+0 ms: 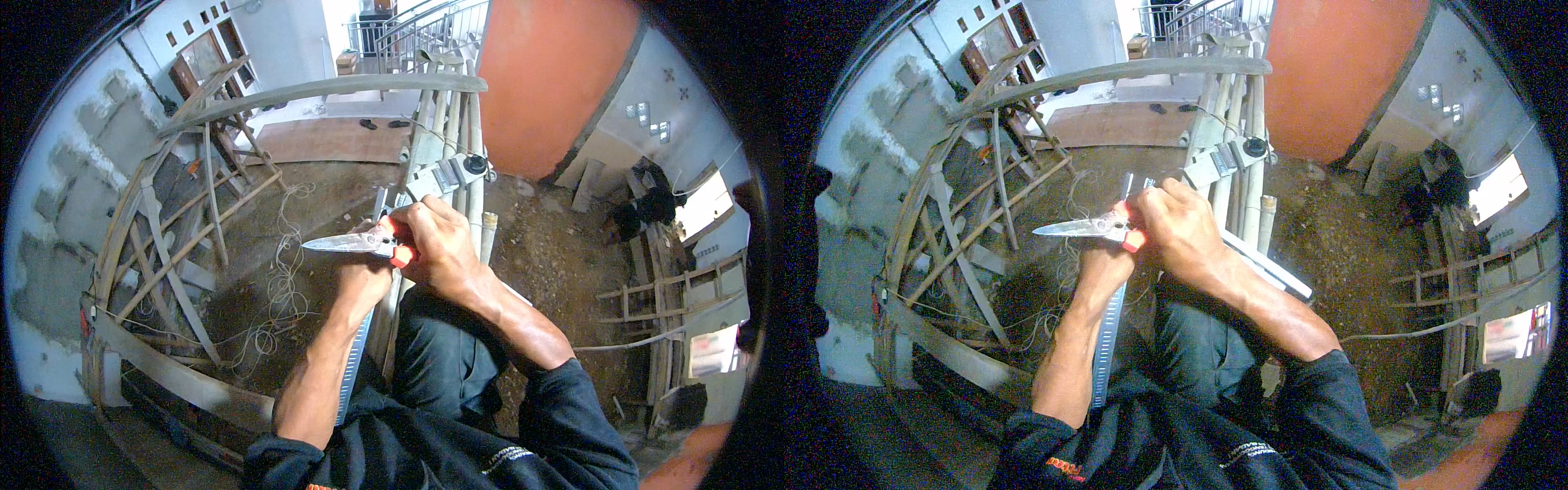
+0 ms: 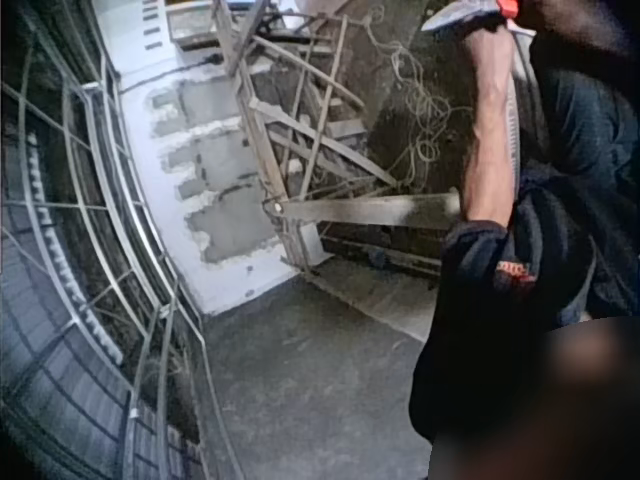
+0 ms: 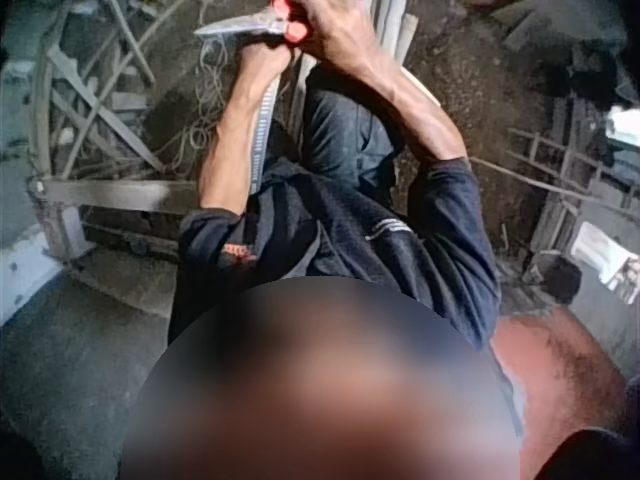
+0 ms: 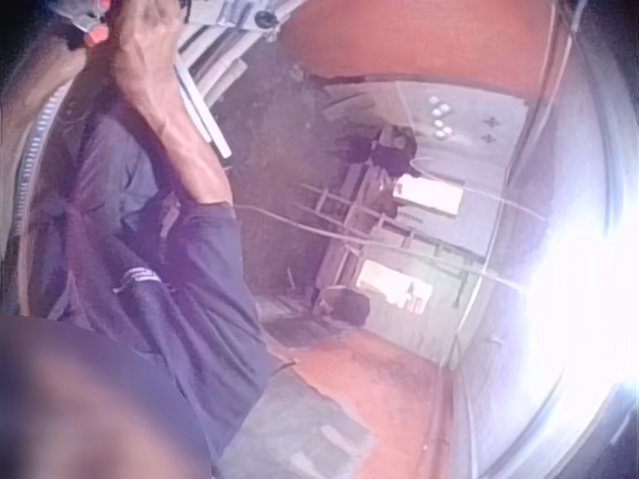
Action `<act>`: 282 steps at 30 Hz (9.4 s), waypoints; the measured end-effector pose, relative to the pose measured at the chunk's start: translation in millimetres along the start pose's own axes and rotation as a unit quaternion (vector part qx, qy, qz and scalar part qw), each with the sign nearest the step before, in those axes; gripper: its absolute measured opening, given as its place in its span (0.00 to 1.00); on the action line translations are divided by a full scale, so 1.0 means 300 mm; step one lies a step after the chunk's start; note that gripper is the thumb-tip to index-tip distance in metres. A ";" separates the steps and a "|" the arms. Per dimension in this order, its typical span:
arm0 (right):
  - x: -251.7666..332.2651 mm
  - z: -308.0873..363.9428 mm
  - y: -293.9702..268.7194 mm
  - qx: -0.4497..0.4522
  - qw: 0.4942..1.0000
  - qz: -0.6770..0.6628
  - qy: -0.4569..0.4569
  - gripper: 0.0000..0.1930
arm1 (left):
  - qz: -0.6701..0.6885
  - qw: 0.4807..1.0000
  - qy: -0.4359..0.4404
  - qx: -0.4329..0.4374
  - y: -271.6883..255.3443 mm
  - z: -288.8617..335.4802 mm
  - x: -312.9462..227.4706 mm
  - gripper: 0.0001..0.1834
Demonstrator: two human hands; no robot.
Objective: The person sits on the floor and uses tin snips to cut long metal straps into shorter pieces. They repeatedly position the snips, cut, and set the pieces aside.
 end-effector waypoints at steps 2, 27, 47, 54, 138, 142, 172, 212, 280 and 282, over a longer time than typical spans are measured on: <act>0.012 -0.003 -0.008 -0.007 1.000 -0.006 -0.027 0.22 | 0.014 1.000 0.006 -0.002 -0.019 -0.013 -0.024 0.13; -0.091 0.079 -0.046 0.072 0.851 -0.295 0.429 0.07 | 0.065 0.992 0.036 -0.101 -0.332 0.119 -0.160 0.20; 0.048 0.025 -0.074 0.361 0.881 -0.072 0.296 0.14 | -0.051 0.966 0.090 -0.236 -0.373 0.149 -0.112 0.20; 0.050 0.010 -0.054 0.343 0.893 -0.068 0.283 0.15 | -0.049 0.965 0.102 -0.235 -0.381 0.152 -0.102 0.20; 0.073 0.121 0.012 0.245 0.894 -0.090 0.364 0.18 | 0.276 0.938 0.021 -0.207 -0.270 0.147 0.130 0.14; 0.075 0.118 0.006 0.261 0.892 -0.069 0.363 0.18 | 0.235 0.953 0.056 -0.180 -0.268 0.138 0.086 0.14; -0.067 0.073 -0.218 0.173 0.931 0.307 0.100 0.26 | 0.347 0.864 -0.118 0.346 -0.070 0.033 -0.080 0.38; 0.033 0.094 -0.115 0.276 0.882 -0.021 0.382 0.17 | -0.150 0.937 0.161 -0.272 -0.329 0.029 -0.176 0.21; -0.133 0.193 -0.121 0.472 0.753 -0.142 0.435 0.21 | 0.029 0.998 0.036 -0.041 -0.180 -0.005 -0.074 0.16; -0.207 0.230 -0.165 0.463 0.797 0.004 0.387 0.20 | -0.012 0.995 0.068 -0.074 -0.158 0.002 -0.092 0.16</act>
Point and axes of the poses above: each hand's wrist, its own z-axis away from the middle knuckle, its own y-axis out of the palm, x = y × z, the point moved 8 cm from there along -z, towards the middle knuckle, and after that the axes turned 2 degrees about -x, right-handed, at the moved point
